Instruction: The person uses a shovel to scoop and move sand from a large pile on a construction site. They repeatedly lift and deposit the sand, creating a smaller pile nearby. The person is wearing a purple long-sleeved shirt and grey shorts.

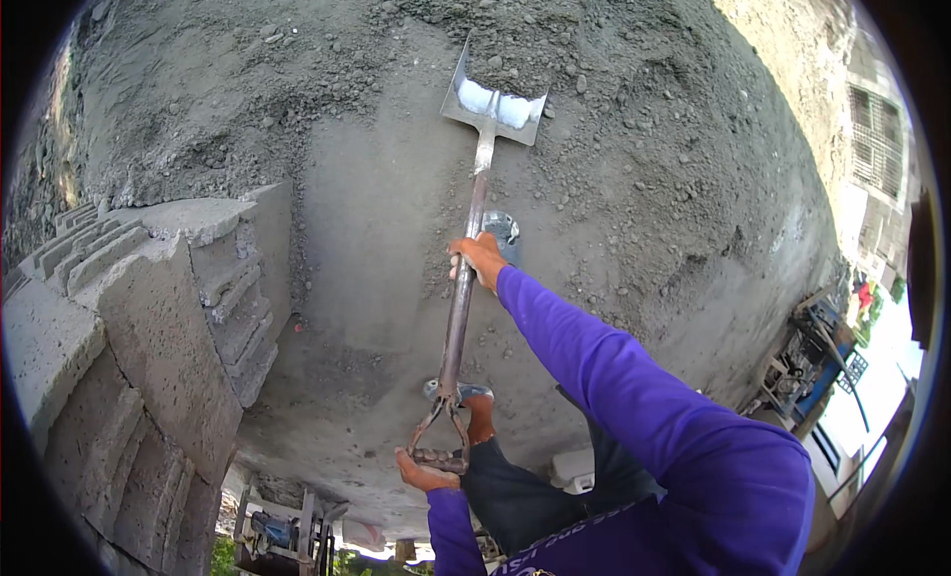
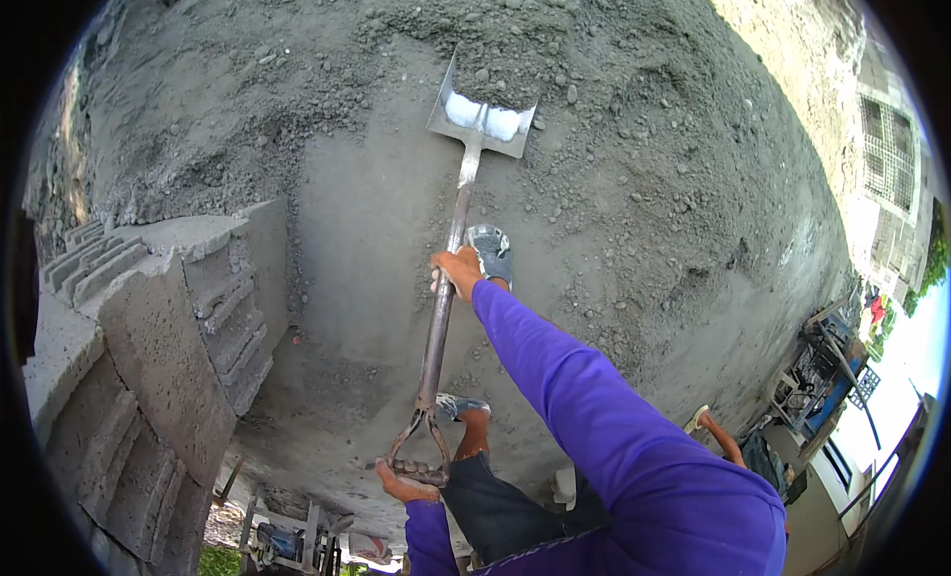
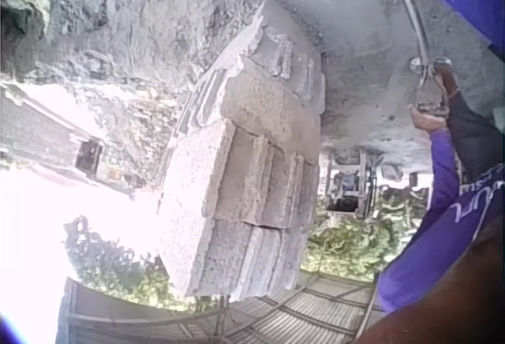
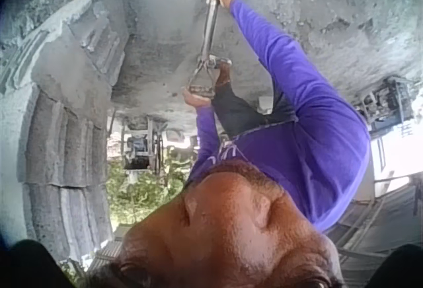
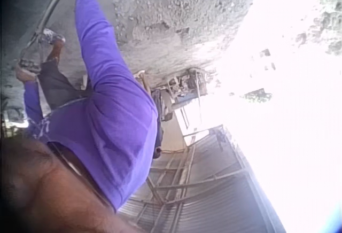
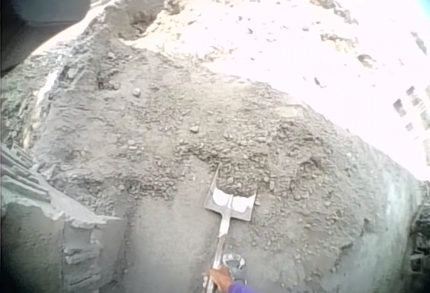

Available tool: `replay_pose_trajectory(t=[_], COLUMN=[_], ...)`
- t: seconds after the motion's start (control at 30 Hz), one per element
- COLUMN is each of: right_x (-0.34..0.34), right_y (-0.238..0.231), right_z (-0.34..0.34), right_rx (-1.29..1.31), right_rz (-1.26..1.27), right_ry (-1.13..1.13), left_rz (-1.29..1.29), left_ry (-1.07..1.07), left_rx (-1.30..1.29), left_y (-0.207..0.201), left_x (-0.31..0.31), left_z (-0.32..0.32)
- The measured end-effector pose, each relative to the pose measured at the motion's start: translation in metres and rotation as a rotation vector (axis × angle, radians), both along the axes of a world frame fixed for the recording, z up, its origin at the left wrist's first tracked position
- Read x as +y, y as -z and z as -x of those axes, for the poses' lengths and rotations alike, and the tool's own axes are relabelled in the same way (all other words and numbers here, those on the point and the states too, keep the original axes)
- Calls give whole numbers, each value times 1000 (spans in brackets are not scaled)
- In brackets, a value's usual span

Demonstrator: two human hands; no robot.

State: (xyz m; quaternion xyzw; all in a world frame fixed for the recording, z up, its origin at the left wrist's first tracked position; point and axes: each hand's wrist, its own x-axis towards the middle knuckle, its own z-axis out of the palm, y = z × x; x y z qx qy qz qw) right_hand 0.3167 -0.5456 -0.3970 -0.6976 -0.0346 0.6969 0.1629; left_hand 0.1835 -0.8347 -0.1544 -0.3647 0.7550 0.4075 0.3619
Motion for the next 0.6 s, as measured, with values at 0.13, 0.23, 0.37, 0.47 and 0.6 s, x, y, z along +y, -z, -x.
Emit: replay_pose_trajectory(t=[0.13, 0.23, 0.37, 0.47, 0.6], right_x=[-5, -14, -25, -70, -161], right_y=[-32, -71, -162, -196, -185], right_z=[-4, -21, -51, -72, -34], right_rx=[33, 133, 370, 257, -71], right_rz=[0, -42, -49, -182, -92], right_ry=[47, 248, 551, 572, 201], left_rz=[-41, -79, -327, -405, -263], left_ry=[169, 527, 878, 825, 499], left_rx=[280, 550, 849, 702, 373], left_y=[-41, -72, -115, -140, -144], left_x=[30, -8, -10, -34, -159], left_z=[-32, -42, 5, 25, 18])
